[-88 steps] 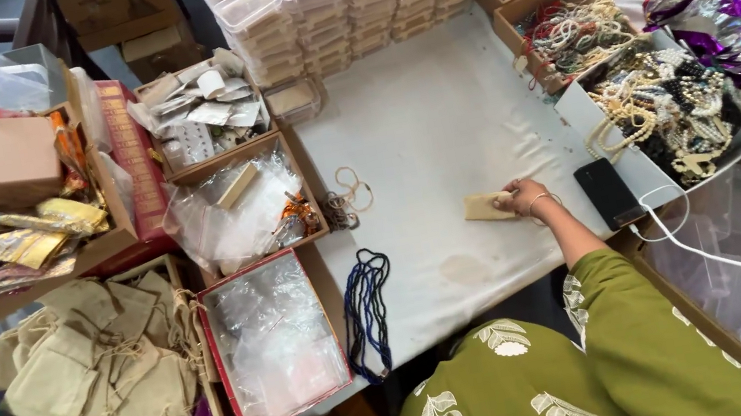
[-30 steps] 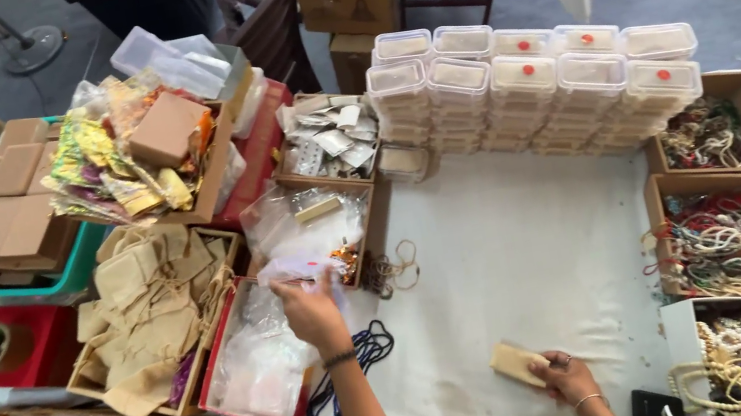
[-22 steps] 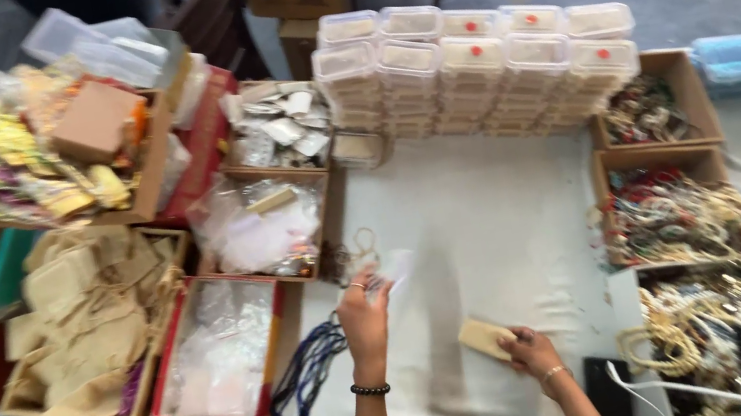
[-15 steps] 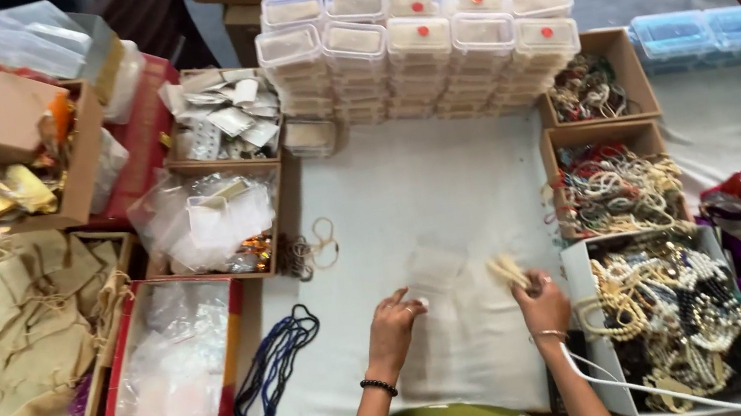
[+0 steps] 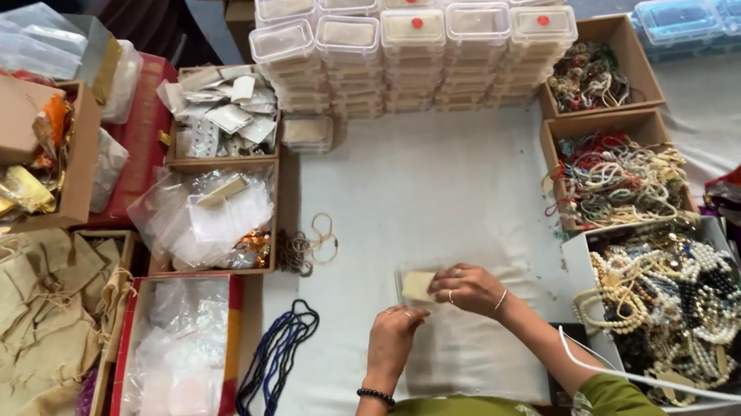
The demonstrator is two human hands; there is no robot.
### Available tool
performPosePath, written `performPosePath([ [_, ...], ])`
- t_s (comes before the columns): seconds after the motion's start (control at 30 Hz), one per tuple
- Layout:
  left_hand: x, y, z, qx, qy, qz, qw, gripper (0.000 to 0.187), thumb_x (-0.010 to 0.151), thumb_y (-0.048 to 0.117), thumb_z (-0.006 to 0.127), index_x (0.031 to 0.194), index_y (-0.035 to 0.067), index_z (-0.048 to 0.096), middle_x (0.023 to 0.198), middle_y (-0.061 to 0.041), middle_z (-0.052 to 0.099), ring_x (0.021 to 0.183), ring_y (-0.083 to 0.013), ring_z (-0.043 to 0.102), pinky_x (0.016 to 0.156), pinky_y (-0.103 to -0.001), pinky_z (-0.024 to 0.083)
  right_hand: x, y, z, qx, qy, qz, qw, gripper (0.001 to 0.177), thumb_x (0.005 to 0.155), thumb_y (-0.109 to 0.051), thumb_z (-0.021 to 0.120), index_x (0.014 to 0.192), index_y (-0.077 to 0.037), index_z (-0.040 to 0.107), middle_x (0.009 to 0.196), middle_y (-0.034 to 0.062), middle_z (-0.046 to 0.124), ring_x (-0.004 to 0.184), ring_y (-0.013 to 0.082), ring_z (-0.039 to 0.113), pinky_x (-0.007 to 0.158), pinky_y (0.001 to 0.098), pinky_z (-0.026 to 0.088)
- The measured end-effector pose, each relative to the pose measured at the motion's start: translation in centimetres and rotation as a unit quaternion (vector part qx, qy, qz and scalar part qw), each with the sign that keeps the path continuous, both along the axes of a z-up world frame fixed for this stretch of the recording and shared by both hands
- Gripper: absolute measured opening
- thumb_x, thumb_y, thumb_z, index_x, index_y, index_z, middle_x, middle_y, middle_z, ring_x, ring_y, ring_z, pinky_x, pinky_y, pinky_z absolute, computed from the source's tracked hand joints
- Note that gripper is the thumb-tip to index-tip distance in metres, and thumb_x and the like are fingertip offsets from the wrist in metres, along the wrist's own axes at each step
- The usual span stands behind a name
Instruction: The person places small items into beige cloth pouches, ties them shut, and then places them into clear plastic containers. They also handle and sort various necklaces and strings from boxes on the table.
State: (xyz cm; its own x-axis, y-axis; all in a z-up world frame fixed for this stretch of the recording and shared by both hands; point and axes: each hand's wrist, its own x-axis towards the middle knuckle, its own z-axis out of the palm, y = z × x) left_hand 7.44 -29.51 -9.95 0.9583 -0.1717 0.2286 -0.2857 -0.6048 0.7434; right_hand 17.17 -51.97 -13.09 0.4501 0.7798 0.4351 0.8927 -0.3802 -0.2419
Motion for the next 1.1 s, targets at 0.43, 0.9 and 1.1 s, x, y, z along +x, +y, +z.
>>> performPosePath([
  [0.43,4.6,2.6,-0.4,0.001,0.038,-0.03,0.999,0.04,0.08,0.011,0.077,0.119,0.012,0.071,0.117,-0.011,0.073,0.114,-0.0352,0.062,0.096,-0.043,0.051,0.1,-1.2,-1.3,-0.263,0.126,-0.065,0.954,0.08,0.077,0.014,0.053,0.136,-0.04,0.061,0.148,-0.0115,0.054,0.152,0.0212,0.019,0.113,0.0624,0.013],
  [0.9,7.6,-0.9,-1.9,0.168,0.125,0.136,0.968,0.056,0.083,0.022,0.074,0.138,0.02,0.06,0.132,-0.007,0.059,0.116,-0.0339,0.057,0.087,-0.047,0.049,1.5,1.6,-1.8,-0.108,0.3,-0.425,0.847,0.047,0.074,-0.031,0.083,0.118,-0.042,0.071,0.146,-0.0075,0.044,0.14,0.0282,0.029,0.101,0.0568,0.025],
  [1.1,9.9,0.1,-5.9,0.285,0.16,0.115,0.938,0.042,0.075,0.016,0.08,0.115,0.029,0.076,0.144,-0.002,0.049,0.128,-0.0351,0.047,0.094,-0.053,0.044,3.8,4.3,-0.9,-0.271,0.308,-0.406,0.816,0.034,0.072,-0.016,0.082,0.098,-0.037,0.077,0.153,-0.0085,0.04,0.147,0.0292,0.022,0.106,0.0569,0.024],
])
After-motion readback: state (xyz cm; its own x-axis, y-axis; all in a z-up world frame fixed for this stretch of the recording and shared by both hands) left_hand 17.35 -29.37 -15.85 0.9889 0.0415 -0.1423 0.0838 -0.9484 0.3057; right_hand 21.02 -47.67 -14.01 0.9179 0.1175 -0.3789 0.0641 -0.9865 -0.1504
